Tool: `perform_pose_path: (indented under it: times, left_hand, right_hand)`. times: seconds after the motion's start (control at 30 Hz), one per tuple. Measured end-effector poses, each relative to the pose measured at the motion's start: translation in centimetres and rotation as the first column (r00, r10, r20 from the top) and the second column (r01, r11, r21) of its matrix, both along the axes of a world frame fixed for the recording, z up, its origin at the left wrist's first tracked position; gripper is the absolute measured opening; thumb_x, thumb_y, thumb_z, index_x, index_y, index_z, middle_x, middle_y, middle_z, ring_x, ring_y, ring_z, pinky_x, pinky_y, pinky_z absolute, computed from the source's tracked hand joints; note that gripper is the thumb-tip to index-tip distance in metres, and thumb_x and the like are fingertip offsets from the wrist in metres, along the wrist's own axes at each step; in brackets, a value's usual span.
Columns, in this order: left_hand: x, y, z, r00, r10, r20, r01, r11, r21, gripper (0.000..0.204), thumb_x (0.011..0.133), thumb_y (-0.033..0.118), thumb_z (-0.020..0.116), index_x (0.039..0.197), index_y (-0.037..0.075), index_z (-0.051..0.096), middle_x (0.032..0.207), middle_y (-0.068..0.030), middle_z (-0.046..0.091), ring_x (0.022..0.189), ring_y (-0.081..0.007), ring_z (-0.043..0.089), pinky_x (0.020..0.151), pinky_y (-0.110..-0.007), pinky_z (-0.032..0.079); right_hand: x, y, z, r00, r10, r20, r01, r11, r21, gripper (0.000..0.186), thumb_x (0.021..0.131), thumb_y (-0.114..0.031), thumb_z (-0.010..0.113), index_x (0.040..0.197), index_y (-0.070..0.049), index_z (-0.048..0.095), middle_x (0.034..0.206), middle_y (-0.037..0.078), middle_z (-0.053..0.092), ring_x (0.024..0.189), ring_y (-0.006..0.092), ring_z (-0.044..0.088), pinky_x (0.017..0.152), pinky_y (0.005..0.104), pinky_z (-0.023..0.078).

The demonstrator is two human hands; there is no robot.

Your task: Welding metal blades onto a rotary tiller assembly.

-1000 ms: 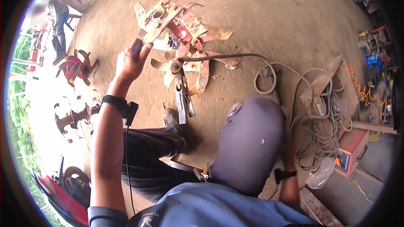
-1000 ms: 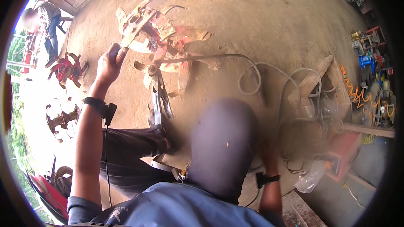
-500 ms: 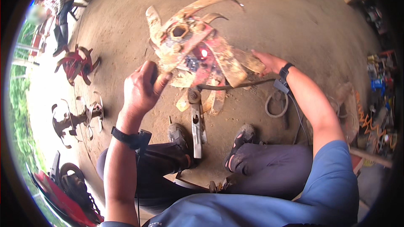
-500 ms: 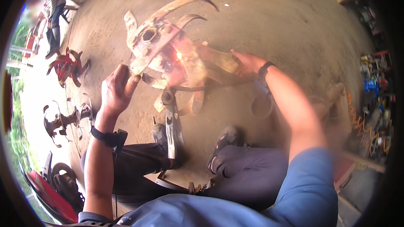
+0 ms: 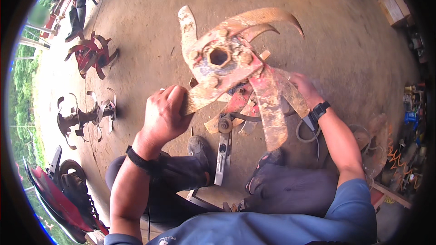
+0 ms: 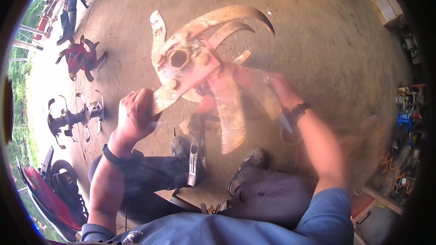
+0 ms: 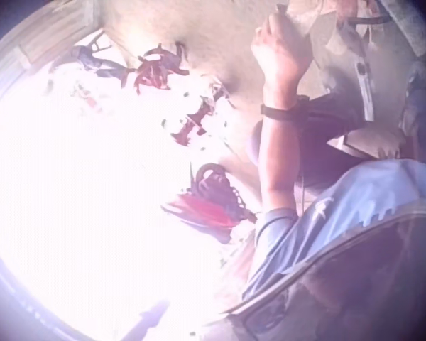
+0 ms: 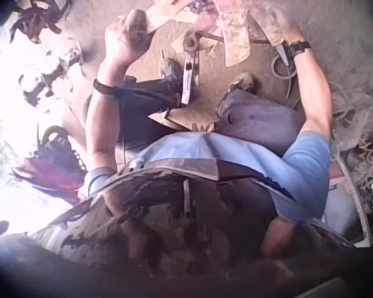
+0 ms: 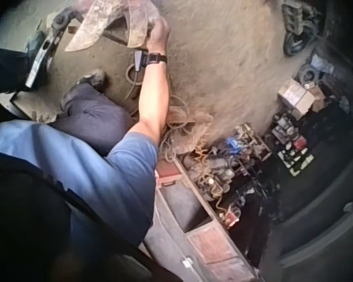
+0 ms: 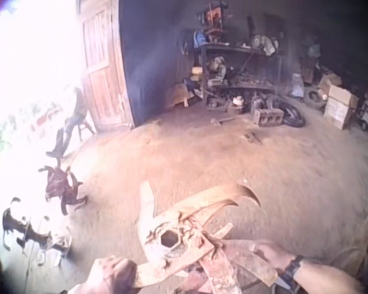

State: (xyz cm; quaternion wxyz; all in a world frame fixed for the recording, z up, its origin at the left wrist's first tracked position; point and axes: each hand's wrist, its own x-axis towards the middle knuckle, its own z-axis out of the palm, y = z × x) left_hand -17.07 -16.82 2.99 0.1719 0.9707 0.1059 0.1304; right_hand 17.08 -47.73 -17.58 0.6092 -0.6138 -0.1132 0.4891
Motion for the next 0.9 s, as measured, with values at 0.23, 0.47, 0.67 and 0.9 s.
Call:
perform_pose_path:
  times: [0.23,0.47,0.67,0.9]
  left_hand:
    - [-0.2,2.0,-8.1,0.975,0.183,-0.126,-0.195,0.977,-0.092,0.024,0.085,0.01,0.077,0.095,0.004,0.056,0.087,-0.0183,0.065,0.089,-0.0432,0.064,0.088,-0.052,0.047]
    - [4.7,-2.7,-20.2,0.963,0.003,-0.271,-0.159,0.816,-0.556,0.044,0.091,0.029,0.084,0.111,-0.001,0.06,0.107,-0.0253,0.071,0.109,-0.048,0.067,0.098,-0.055,0.051]
    - [1.5,1.9,-20.4,0.901,0.227,-0.369,-0.396,0.778,-0.488,0.061,0.099,0.031,0.078,0.146,0.0,0.055,0.13,-0.0287,0.069,0.121,-0.0444,0.068,0.103,-0.049,0.056]
    - [0.8,5.3,-10.2,0.906,0.336,-0.256,-0.401,0.491,-0.774,0.06,0.113,0.049,0.054,0.153,0.004,0.052,0.129,-0.0184,0.072,0.099,-0.0228,0.075,0.069,-0.034,0.059]
  right_hand:
    - [0.3,-1.3,12.3,0.926,-0.208,0.315,0.294,0.921,-0.256,0.012,0.099,-0.019,0.059,0.101,-0.01,0.066,0.079,-0.003,0.06,0.06,0.0067,0.05,0.05,0.0267,0.042]
    - [1.1,0.0,17.2,0.835,-0.288,0.469,0.454,0.842,-0.291,0.009,0.097,-0.017,0.058,0.099,-0.012,0.065,0.077,-0.007,0.052,0.06,0.0033,0.045,0.049,0.0242,0.04]
    - [0.2,0.2,16.8,0.798,-0.082,0.598,0.326,0.893,-0.312,0.022,0.1,-0.018,0.058,0.113,-0.005,0.071,0.08,-0.005,0.06,0.06,0.0066,0.052,0.05,0.0264,0.044]
    - [-1.8,7.6,17.2,0.505,0.226,0.833,0.24,0.89,-0.387,0.038,0.103,-0.029,0.054,0.126,-0.003,0.069,0.088,0.015,0.073,0.077,0.0295,0.072,0.075,0.0443,0.056]
